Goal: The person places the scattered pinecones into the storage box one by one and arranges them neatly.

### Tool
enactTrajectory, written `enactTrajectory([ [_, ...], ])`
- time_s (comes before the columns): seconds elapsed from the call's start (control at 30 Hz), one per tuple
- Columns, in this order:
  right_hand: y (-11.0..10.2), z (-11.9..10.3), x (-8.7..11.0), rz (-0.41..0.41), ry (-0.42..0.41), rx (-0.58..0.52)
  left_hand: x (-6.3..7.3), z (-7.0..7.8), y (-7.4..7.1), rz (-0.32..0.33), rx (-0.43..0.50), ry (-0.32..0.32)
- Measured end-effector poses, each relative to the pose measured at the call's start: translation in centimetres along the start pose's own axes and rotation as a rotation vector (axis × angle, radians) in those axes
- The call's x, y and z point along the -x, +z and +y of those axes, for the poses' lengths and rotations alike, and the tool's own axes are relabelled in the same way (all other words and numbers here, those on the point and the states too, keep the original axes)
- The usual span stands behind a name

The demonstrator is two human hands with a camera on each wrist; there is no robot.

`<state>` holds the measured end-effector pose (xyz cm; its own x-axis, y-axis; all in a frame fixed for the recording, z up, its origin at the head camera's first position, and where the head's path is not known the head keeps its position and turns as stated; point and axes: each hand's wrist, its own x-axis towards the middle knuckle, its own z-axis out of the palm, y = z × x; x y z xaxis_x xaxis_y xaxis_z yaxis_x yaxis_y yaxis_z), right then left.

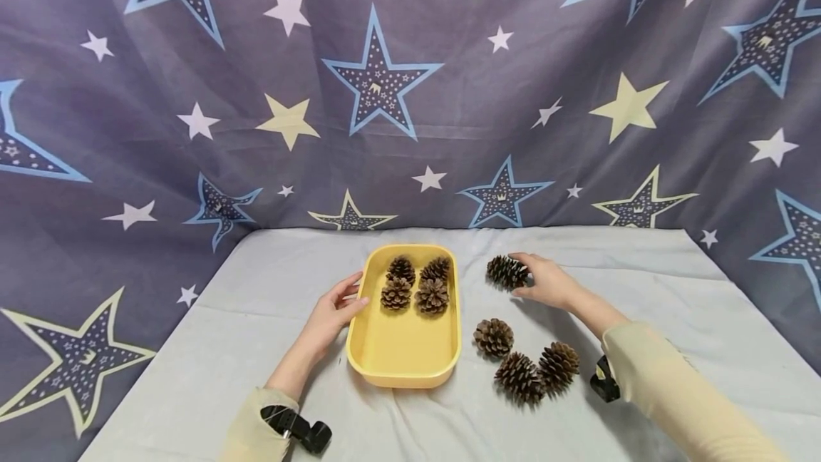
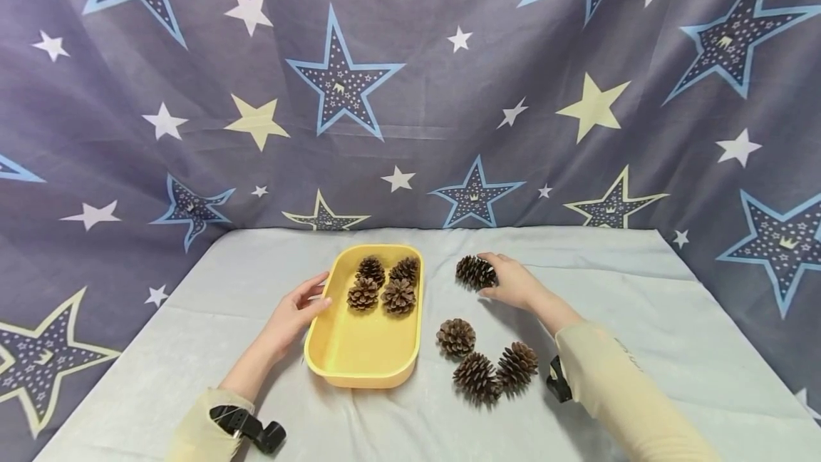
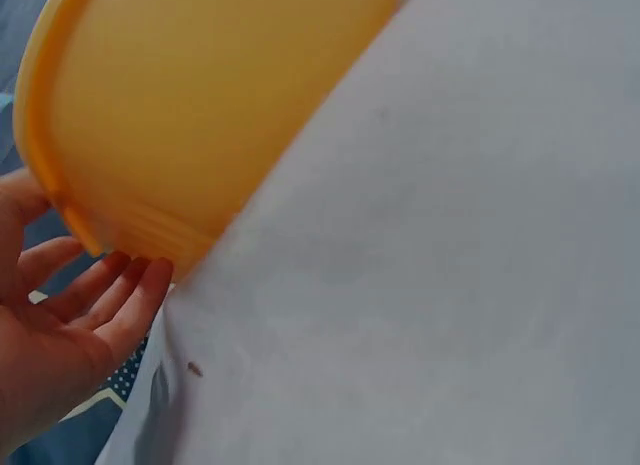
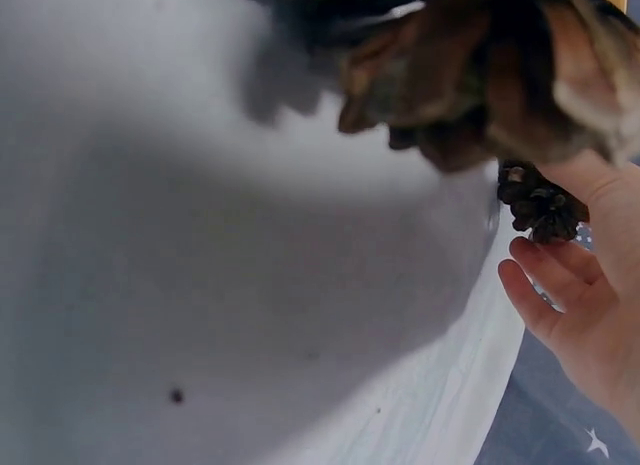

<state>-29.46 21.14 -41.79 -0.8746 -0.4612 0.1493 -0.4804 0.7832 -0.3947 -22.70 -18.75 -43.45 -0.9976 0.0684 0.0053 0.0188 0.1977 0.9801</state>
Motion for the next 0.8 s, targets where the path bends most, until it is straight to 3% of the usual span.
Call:
enactTrajectory([
  [0.37,0.4,-0.1,-0.4,0.021,0.026,-0.002,0.5,-0.4,-1.1,-0.152,0.049,0.032],
  [0.8,-0.2,-0.1,-0.4,0.055,0.019,-0.008,0.8,-0.6,-1.2,-0.151,0.059,0.041],
])
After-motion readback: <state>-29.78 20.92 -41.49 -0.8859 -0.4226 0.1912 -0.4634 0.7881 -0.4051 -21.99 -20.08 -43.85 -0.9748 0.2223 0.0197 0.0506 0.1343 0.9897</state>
